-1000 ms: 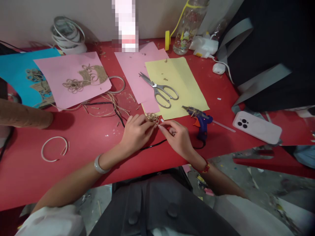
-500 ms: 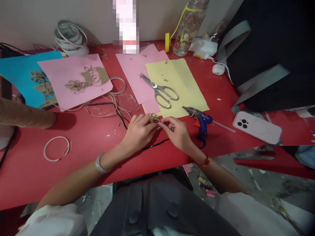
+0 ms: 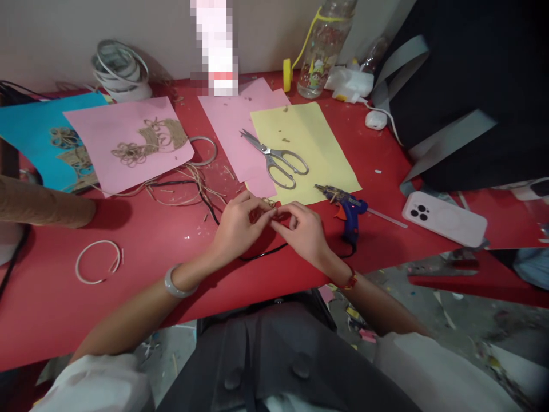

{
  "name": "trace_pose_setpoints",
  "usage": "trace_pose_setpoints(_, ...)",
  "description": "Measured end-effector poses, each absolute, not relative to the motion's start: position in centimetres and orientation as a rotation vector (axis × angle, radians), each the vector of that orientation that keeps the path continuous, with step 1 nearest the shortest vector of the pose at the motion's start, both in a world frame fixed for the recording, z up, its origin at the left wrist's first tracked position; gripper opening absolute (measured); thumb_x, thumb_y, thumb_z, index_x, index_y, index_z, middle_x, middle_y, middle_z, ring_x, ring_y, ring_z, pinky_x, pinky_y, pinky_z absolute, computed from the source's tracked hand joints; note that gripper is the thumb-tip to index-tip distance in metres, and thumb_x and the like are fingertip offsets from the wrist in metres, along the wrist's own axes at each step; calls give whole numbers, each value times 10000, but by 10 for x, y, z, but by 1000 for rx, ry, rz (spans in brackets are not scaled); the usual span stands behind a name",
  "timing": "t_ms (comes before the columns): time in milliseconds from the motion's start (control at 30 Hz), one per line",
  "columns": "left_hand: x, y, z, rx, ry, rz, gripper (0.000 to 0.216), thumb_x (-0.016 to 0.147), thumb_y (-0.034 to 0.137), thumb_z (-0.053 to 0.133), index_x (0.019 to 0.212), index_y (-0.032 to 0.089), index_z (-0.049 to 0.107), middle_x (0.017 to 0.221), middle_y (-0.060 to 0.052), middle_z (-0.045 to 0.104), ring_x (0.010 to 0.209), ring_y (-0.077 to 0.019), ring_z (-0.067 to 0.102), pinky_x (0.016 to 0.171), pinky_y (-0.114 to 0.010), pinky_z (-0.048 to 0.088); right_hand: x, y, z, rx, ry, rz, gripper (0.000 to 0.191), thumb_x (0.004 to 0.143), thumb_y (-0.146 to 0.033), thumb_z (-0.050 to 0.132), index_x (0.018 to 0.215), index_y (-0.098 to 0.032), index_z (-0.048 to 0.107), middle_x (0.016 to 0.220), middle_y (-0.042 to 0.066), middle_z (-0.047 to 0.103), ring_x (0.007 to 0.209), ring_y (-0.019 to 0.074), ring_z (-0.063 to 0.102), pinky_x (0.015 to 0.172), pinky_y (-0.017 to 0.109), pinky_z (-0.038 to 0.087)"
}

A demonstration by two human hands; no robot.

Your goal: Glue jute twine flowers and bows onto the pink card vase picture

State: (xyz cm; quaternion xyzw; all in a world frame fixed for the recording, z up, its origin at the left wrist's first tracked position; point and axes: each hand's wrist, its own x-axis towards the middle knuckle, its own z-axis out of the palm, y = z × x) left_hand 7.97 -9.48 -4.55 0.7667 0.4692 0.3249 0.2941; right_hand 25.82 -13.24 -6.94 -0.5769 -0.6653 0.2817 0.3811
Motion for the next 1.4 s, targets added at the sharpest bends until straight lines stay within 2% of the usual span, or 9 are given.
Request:
trace_pose_setpoints(100,81,-96,-44,1992,1263,884,76,912,212,709,855,187,752,817,-19,677,747,-144,596,708,-269,484,252,-128,-68,-1493,-1699,705,35,862,-200,681,874,-185,710,817,23,695,560,112,498,606,268,428)
trace_pose_setpoints(267,81,-95,-47,1984,1271,899,74,909,197,702,841,185,730,833,-21,686,790,-155,616,728,-276,488,251,-126,-68,-1516,-1685,741,98,880,-243,644,855,-185,718,761,19,671,536,117,473,571,276,393)
trace_pose_setpoints(400,82,-96,-50,1984,1274,916,72,908,192,700,840,187,722,807,-12,676,741,-141,597,689,-262,469,251,-127,-68,-1525,-1690,743,109,879,-264,647,874,-192,728,774,22,678,550,123,494,583,278,400)
trace_pose_setpoints(633,83,-95,-53,1932,1257,931,116,926,268,696,847,193,739,831,-27,706,749,-149,610,671,-266,469,252,-125,-68,-1528,-1693,741,106,891,-237,643,855,-185,727,779,30,694,559,127,493,580,283,389)
trace_pose_setpoints(767,73,-90,-50,1985,1260,890,162,969,319,645,982,219,771,851,-30,700,771,-158,600,701,-279,470,255,-123,-69,-1484,-1812,753,115,939,-226,609,910,-182,711,858,40,697,596,130,512,609,284,400)
trace_pose_setpoints(933,53,-90,-43,2114,1258,822,253,1006,289,555,1160,198,735,923,-49,659,825,-172,599,784,-310,498,256,-120,-64,-1472,-1962,758,130,995,-236,557,960,-190,673,980,68,697,774,170,606,703,295,433)
trace_pose_setpoints(1033,47,-94,-44,2222,1255,778,286,1013,275,520,1203,179,711,955,-72,641,873,-194,601,817,-342,499,255,-118,-57,-1498,-2056,754,134,1008,-221,530,955,-202,651,996,72,679,878,198,627,724,299,432)
trace_pose_setpoints(1200,47,-96,-48,2505,1204,686,379,1006,213,479,1351,165,629,1062,-129,618,925,-234,555,841,-387,466,255,-113,-45,-1600,-2330,629,177,1027,-211,477,1023,-179,650,1050,106,638,812,206,600,614,314,357)
trace_pose_setpoints(1400,48,-98,-51,2704,1142,511,451,1004,189,431,1430,162,575,1080,-148,583,888,-248,500,798,-391,418,255,-105,-41,-1593,-2516,575,184,1028,-209,482,1094,-159,647,1078,120,635,795,209,602,600,325,335)
